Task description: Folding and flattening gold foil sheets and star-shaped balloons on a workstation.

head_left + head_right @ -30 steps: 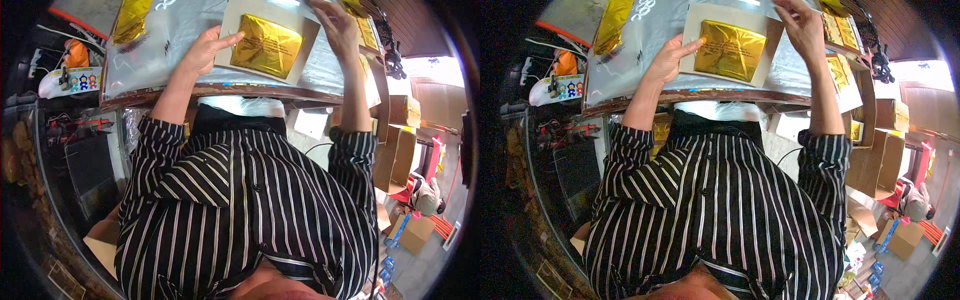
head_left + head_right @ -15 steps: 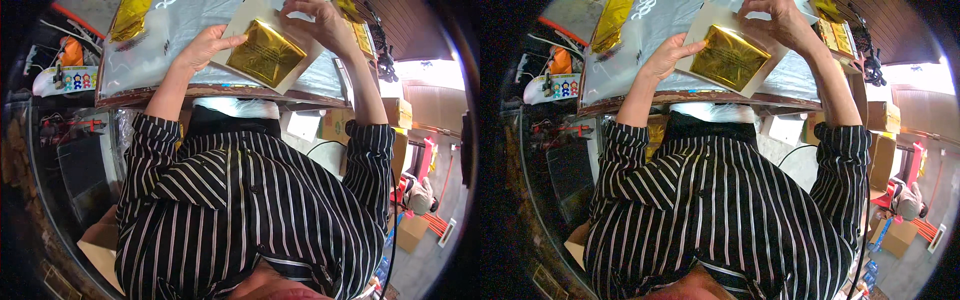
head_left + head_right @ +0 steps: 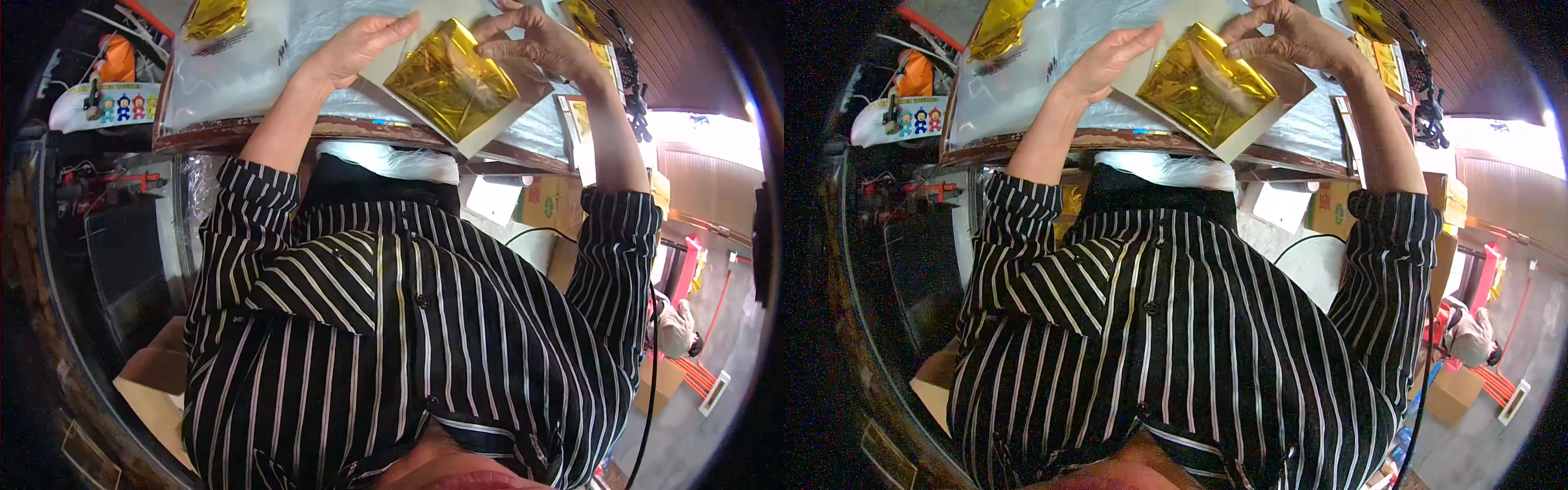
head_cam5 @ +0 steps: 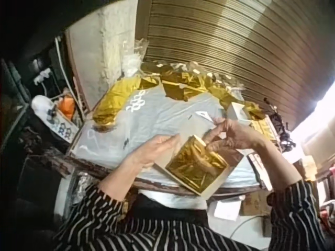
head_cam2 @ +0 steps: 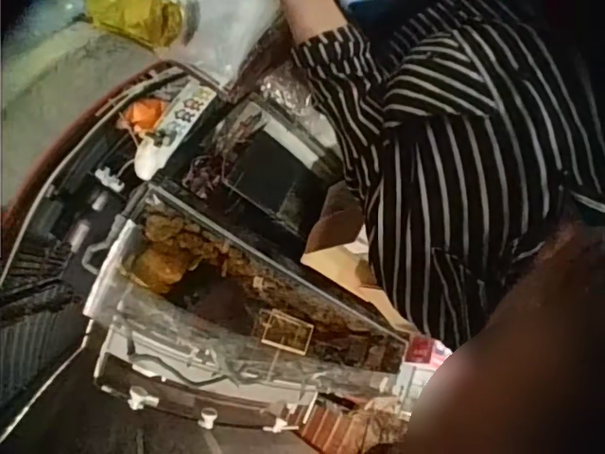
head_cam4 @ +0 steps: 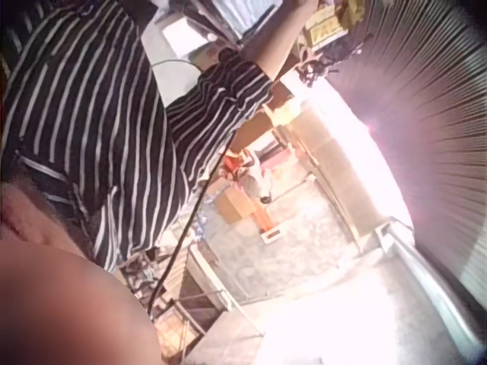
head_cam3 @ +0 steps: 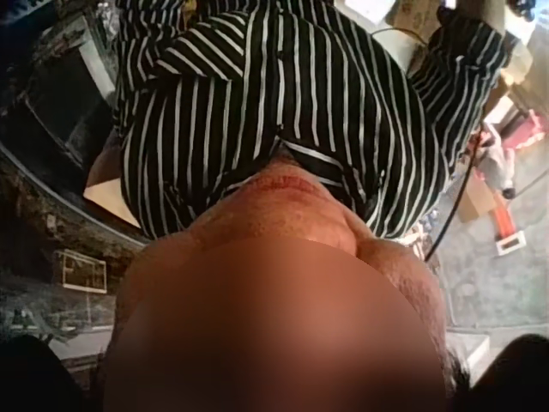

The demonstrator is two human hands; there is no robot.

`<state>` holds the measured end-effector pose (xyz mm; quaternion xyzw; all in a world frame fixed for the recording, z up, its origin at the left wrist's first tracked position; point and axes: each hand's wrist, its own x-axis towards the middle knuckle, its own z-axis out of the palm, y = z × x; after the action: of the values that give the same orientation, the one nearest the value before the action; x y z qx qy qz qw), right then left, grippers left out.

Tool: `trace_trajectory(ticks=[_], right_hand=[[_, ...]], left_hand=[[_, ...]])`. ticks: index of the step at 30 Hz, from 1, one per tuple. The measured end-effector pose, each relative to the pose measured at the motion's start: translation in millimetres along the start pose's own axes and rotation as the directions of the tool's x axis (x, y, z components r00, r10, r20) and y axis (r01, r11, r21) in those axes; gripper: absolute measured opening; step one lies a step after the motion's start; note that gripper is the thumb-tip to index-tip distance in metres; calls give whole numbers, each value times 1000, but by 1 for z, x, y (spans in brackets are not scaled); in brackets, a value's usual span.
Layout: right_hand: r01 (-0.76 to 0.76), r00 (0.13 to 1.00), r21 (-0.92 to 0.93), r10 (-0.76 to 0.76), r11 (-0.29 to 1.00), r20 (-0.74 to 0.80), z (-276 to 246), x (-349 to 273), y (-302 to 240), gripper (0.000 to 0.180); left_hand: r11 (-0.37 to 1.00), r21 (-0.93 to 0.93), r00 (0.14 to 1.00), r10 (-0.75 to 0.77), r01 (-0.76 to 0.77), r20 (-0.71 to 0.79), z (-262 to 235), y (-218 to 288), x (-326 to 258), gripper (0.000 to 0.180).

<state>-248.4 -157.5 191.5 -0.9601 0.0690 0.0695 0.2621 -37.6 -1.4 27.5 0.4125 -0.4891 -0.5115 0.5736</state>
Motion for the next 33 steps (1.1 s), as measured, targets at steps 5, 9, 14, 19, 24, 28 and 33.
trace_trajectory(ticks=[5, 9, 14, 19, 24, 28, 33], right_hand=[[110, 977, -35, -114, 993, -180, 13, -1, -9, 18], [-160, 987, 93, 158, 983, 24, -3, 5, -14, 17], [43, 998, -40, -45, 998, -46, 11, 10, 5, 17], [-240, 964, 142, 219, 960, 151, 17, 13, 18, 11], [-72, 994, 34, 69, 997, 83, 24, 15, 28, 13], [46, 944, -486, -197, 873, -265, 23, 8, 17, 25], [-121, 401, 184, 218, 975, -890, 34, -35, 32, 57]], left_hand=[[999, 34, 1000, 17, -18, 20, 8, 6, -2, 62], [995, 99, 1000, 16, -18, 25, -4, -4, -1, 49], [999, 7, 998, -37, 36, 58, -4, -10, 1, 50], [992, 106, 996, 75, -70, -50, 16, -8, -2, 50], [999, 24, 999, -21, 22, -40, 13, -17, 0, 48], [995, -99, 998, -16, 10, -63, -2, -29, -6, 53], [973, -231, 973, -81, 29, -217, 7, -26, -9, 67]])
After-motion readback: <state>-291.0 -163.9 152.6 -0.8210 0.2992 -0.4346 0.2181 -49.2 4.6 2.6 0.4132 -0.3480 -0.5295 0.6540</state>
